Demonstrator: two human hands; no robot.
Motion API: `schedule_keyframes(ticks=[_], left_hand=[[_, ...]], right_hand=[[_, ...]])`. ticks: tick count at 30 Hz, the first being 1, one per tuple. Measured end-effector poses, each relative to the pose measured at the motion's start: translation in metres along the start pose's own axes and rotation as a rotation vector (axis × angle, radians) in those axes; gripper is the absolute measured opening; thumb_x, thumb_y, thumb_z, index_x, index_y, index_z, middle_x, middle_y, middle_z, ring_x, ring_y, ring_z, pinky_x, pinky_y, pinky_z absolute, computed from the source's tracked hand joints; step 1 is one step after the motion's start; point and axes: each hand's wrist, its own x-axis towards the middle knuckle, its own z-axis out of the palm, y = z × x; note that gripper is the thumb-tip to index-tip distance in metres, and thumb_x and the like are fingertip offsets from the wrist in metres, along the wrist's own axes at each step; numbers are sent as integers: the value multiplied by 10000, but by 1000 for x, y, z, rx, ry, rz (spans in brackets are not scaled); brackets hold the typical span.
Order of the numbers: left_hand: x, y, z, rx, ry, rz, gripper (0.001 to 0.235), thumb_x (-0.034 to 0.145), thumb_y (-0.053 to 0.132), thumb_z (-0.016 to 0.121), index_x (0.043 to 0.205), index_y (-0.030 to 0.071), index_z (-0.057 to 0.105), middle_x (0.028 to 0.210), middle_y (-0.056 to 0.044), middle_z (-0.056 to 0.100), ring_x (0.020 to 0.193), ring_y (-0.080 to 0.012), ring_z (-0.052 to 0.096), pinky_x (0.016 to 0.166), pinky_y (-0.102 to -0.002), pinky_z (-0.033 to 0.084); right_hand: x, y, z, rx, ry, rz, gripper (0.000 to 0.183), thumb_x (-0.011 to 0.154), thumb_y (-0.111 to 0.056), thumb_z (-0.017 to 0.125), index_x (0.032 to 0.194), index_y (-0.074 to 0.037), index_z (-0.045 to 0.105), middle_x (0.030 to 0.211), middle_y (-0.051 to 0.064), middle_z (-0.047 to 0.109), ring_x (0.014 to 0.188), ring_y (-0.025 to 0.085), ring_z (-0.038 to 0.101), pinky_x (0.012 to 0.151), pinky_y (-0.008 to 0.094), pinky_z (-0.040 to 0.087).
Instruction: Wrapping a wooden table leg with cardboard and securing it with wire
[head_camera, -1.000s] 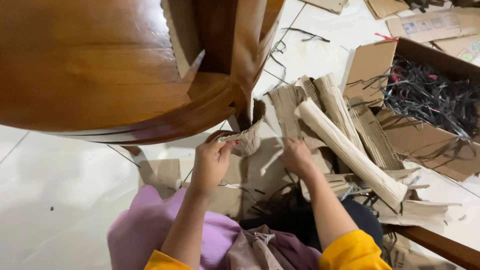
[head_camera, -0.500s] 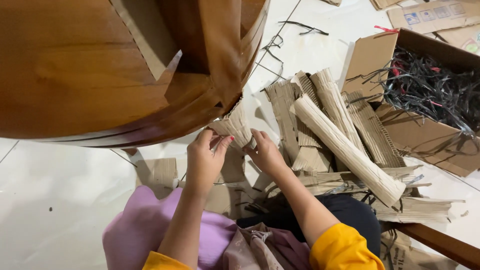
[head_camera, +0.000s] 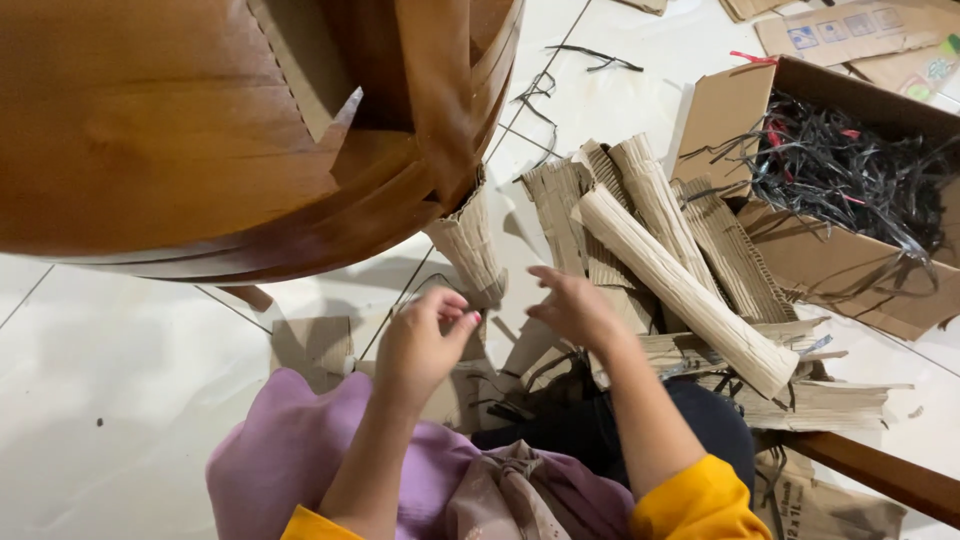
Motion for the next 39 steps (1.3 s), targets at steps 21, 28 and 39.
schedule_keyframes(ticks=[21,28,39], left_hand=[[-2,-2,6,217,-431,-30,322,928,334,656,1238,246,656,1158,-37,774,1118,-345,715,935,-507,561],[-3,-3,14,256,-488,-14,345,927,322,668,1257,225,657,1160,-50,762,1107,-334,715,928,-494,570],[5,-16,49,242,-537,3,340,920,316,674,1242,204,669,1123,-60,745,1113,-324,712,946,-478,570]], right_hand=[[-23,10,-42,-192,-157,204,285,781,-167,788,1064,-145,776,1059,87,802,1076,323,735,936,448,584],[0,40,-11,-314,-207,135,331,718,-425,833,963,-217,751,972,-22,804,1036,260,740,910,436,587],[9,37,3,-232,-186,60,494,666,-448,892,1060,-181,762,948,77,791,989,324,740,897,470,588]])
